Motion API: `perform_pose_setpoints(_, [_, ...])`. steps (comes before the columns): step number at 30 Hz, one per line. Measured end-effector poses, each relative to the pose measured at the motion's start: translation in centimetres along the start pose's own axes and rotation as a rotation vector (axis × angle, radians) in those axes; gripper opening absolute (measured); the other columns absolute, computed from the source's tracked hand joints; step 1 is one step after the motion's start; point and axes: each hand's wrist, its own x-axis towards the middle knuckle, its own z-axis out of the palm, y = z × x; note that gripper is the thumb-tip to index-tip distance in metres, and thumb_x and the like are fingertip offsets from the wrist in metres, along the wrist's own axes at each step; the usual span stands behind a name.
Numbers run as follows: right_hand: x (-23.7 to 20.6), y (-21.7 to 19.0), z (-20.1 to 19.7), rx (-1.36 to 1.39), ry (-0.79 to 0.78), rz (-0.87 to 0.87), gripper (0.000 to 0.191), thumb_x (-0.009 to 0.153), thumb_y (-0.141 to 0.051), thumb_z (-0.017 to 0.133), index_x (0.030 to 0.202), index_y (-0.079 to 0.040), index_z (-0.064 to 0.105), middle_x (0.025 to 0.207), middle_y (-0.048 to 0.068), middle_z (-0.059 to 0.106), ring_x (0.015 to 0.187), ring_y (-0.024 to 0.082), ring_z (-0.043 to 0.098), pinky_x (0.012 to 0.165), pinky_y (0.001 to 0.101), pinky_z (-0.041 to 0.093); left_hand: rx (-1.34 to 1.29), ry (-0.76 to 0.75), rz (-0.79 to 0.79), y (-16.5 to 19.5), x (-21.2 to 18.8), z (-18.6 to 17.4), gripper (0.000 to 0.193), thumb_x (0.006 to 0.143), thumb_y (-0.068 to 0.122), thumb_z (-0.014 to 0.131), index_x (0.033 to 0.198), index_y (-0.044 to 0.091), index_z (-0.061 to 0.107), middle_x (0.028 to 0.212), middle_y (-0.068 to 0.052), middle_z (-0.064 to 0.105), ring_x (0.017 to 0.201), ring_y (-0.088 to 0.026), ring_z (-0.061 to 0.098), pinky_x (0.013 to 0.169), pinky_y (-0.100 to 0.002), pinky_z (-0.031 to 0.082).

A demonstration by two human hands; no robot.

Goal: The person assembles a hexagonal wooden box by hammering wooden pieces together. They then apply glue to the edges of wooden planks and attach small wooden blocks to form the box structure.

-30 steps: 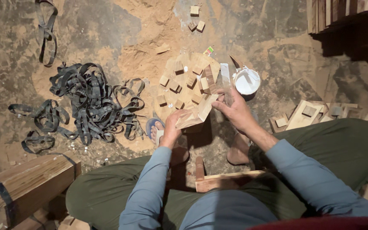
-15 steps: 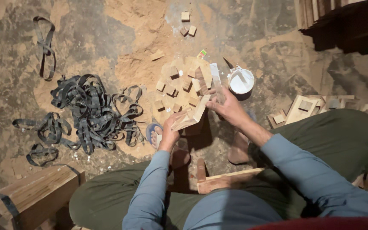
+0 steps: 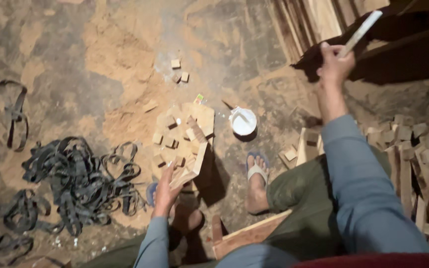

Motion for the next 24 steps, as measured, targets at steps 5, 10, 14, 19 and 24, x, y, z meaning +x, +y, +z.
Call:
perform_pose_setpoints(5, [4.9, 4.9, -1.2, -0.079, 0.155, -0.033, 0.029, 0.081, -0.008, 0.095, 0.09, -0.005, 0.067, 0.083, 0.002, 0.069, 0.07, 0.011, 0.063, 0.064, 0.0299, 0.055, 0.037, -0.002, -0.109, -1.5, -0.9, -0.1, 0.088, 0.067, 0.007, 0.086, 0.146, 0.008, 0.048, 0.142, -0.019, 0.057, 0.133, -0.034, 0.054, 0.108, -0.041, 0.043])
perform_pose_setpoints(10, [5.8, 6.4, 2.5, 0.138, 0.362, 0.38, 0.042, 0.077, -0.013, 0.094, 0.099, -0.006, 0.058, 0.079, 0.003, 0.064, 0.054, 0.012, 0.054, 0.044, 0.0301, 0.044, 0.183, 0.028, -0.184, -4.6, -2.4, -0.6, 0.085, 0.066, 0.013, 0.088, 0.142, 0.008, 0.051, 0.133, -0.019, 0.061, 0.126, -0.035, 0.058, 0.104, -0.04, 0.047])
perform_pose_setpoints(14, [6.8, 7.3, 5.3, 0.371, 0.467, 0.672, 0.04, 0.082, -0.018, 0.087, 0.101, -0.007, 0.054, 0.075, 0.008, 0.065, 0.04, 0.014, 0.042, 0.033, 0.03, 0.027, 0.171, 0.092, -0.228, -6.5, -3.5, -1.6, 0.066, 0.079, 0.01, 0.072, 0.143, 0.012, 0.055, 0.124, -0.019, 0.068, 0.115, -0.034, 0.066, 0.097, -0.041, 0.053])
perform_pose_setpoints(19, [8.3, 8.3, 6.8, 0.549, 0.442, 0.873, 0.027, 0.088, -0.02, 0.085, 0.094, -0.002, 0.065, 0.071, 0.006, 0.06, 0.039, 0.012, 0.038, 0.034, 0.0273, 0.025, 0.334, 0.2, -0.406, -7.4, -4.4, -4.2, 0.057, 0.085, 0.02, 0.074, 0.14, 0.019, 0.061, 0.117, -0.018, 0.071, 0.105, -0.033, 0.07, 0.091, -0.041, 0.057])
perform_pose_setpoints(24, [8.0, 8.7, 6.7, 0.612, 0.412, 0.878, 0.013, 0.09, -0.008, 0.081, 0.088, -0.004, 0.069, 0.07, 0.006, 0.056, 0.042, 0.013, 0.042, 0.036, 0.0277, 0.03, 0.298, 0.333, -0.306, -6.7, -4.7, -7.2, 0.06, 0.081, 0.017, 0.073, 0.139, 0.012, 0.059, 0.119, -0.018, 0.069, 0.105, -0.033, 0.07, 0.09, -0.042, 0.056])
